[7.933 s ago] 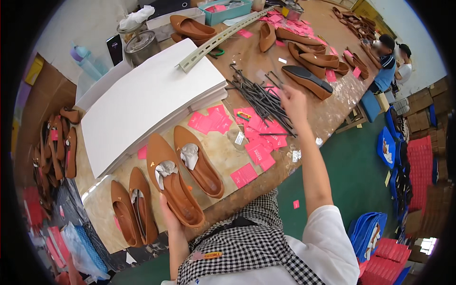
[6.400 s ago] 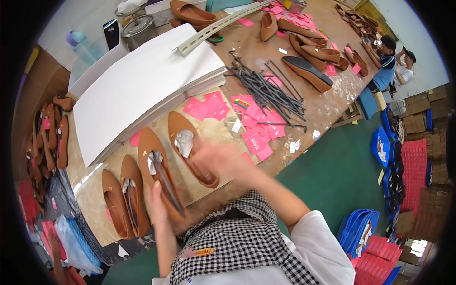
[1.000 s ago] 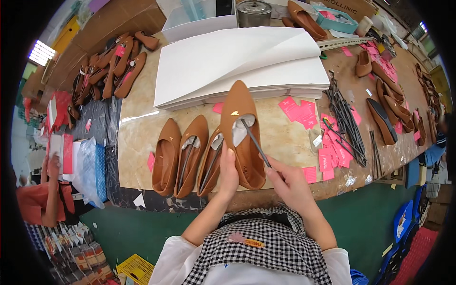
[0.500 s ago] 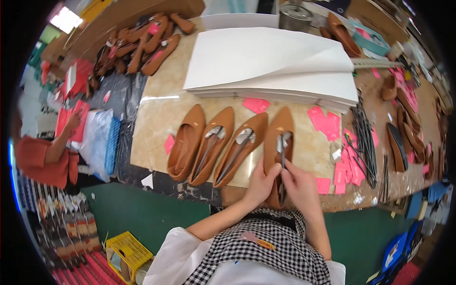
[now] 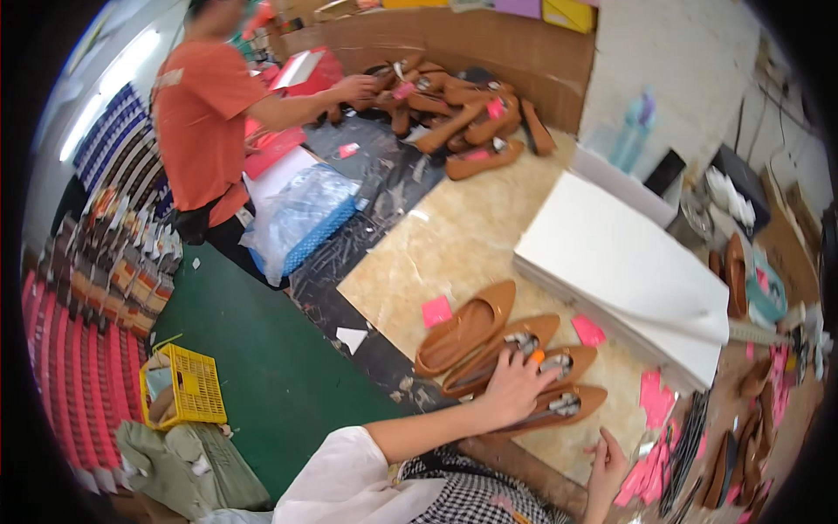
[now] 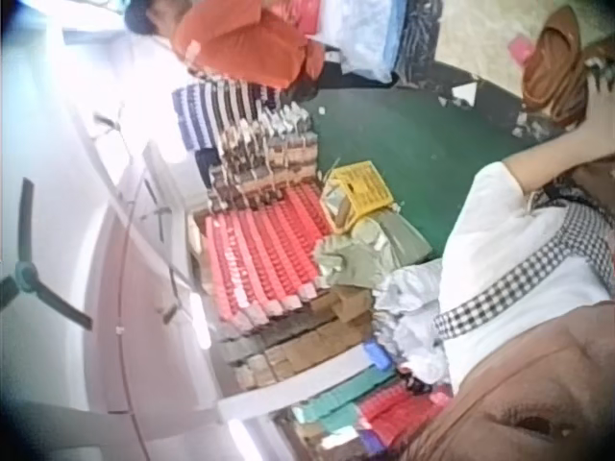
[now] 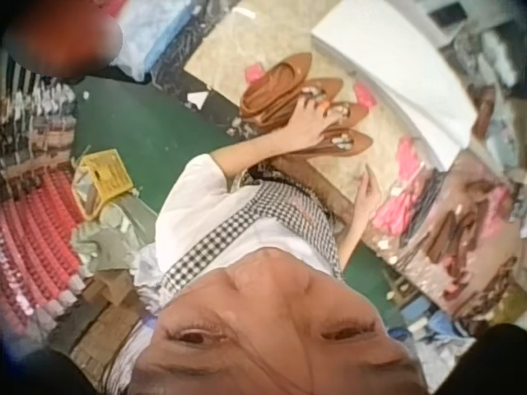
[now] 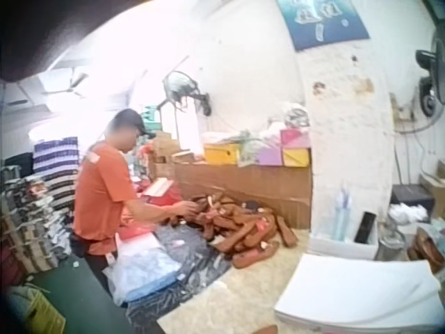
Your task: The person stands at a workbench in a shoe factory and repeatedly stuffs white paper into the toe area of brown leather flats. They use a small orange tool to push the paper deep inside the shoes and then place the stuffed shoes on the table. The process is repeated for multiple pairs of shoes.
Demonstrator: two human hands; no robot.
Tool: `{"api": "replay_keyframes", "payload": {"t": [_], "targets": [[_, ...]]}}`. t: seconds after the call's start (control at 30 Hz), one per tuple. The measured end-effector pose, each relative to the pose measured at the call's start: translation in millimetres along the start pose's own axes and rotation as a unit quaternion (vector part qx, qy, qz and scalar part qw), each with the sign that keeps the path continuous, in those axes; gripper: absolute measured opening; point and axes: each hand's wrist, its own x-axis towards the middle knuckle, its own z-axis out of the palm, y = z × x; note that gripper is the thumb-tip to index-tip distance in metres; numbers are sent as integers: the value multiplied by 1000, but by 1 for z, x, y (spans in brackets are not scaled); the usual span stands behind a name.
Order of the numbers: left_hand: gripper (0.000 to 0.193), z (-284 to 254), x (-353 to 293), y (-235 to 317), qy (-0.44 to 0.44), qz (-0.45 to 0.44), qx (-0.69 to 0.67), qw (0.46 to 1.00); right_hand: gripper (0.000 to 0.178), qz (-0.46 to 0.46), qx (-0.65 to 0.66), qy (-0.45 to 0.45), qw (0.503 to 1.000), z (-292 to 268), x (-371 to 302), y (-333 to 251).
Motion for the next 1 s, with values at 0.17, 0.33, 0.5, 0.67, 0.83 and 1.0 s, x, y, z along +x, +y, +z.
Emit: {"api": "replay_keyframes", "payload": {"t": [0.17,0.33,0.5,0.67,0.83,1.0], "targets": [[52,-78,-15,-25,-78,54,-229,969,30,-47,-130,6,990,-29,8,-19],[43,-173,29,-115,54,30,-329,942,29,-44,-156,-14,987,-11,16,-41],[29,-295,188,-265,298,4,-2,954,29,-104,-134,-65,983,25,25,-50],[43,-330,326,-337,307,-41,-21,951,29,-68,-155,-25,985,11,13,-23],[49,-179,279,-258,141,235,198,941,27,18,-275,82,958,-95,-21,46],[64,-84,88,-178,-146,-31,102,984,41,78,-372,270,885,-262,4,149]]}}
